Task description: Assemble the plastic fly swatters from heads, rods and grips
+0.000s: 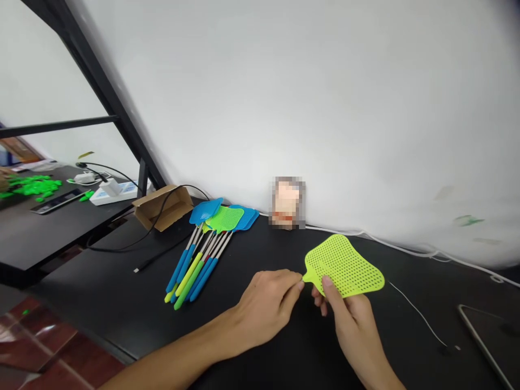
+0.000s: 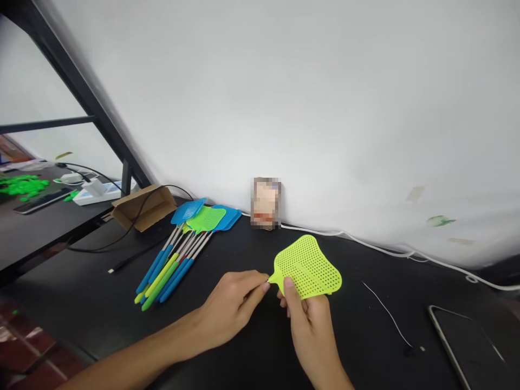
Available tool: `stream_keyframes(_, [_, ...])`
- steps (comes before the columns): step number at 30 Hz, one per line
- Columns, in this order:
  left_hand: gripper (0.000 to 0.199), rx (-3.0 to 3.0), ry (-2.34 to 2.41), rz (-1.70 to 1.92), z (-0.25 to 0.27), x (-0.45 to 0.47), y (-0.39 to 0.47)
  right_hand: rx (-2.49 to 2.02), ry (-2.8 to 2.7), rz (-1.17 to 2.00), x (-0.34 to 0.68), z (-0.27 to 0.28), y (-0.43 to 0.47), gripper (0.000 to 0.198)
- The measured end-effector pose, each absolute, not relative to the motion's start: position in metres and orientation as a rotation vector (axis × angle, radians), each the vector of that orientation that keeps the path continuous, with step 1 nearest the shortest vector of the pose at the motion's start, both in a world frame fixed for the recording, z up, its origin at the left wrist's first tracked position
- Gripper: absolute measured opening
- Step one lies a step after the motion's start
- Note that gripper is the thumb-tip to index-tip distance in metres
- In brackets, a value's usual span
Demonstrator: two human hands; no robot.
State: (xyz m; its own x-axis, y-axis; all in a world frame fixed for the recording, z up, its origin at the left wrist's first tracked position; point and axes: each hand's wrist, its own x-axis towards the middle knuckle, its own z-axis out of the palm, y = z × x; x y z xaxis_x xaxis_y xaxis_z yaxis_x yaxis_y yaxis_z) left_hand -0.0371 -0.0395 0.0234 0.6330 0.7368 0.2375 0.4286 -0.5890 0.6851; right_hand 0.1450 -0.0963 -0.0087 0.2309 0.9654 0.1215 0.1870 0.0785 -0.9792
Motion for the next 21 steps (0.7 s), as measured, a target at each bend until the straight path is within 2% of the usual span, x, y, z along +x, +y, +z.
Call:
stream_keyframes(6, [0.038,1.815,0.808,0.661,0.034,-0.038,-0.038,-1.093,-0.867,1.182,0.148,-0.003,-0.09,0.033])
stream_keyframes(12, [0.031,1.061,0.557,0.38,0.033,-0.038,-0.041,-0.899,-0.658,1.307,0.153,0.003,-0.084,0.032])
stream_keyframes(16, [0.029,0.828,0.457,0.252,0.03,-0.039,-0.04,-0.799,-0.519,1.087,0.189,0.012,-0.069,0.041])
stream_keyframes(19, [0.025,0.79,0.487,0.331,0.025,-0.035,-0.04,-1.084,-0.705,0.761,0.223,0.011,-0.06,0.052])
stream_keyframes(21, [0.022,0.786,0.538,0.425,0.022,-0.032,-0.039,-1.292,-0.797,0.695,0.237,0.005,-0.057,0.054])
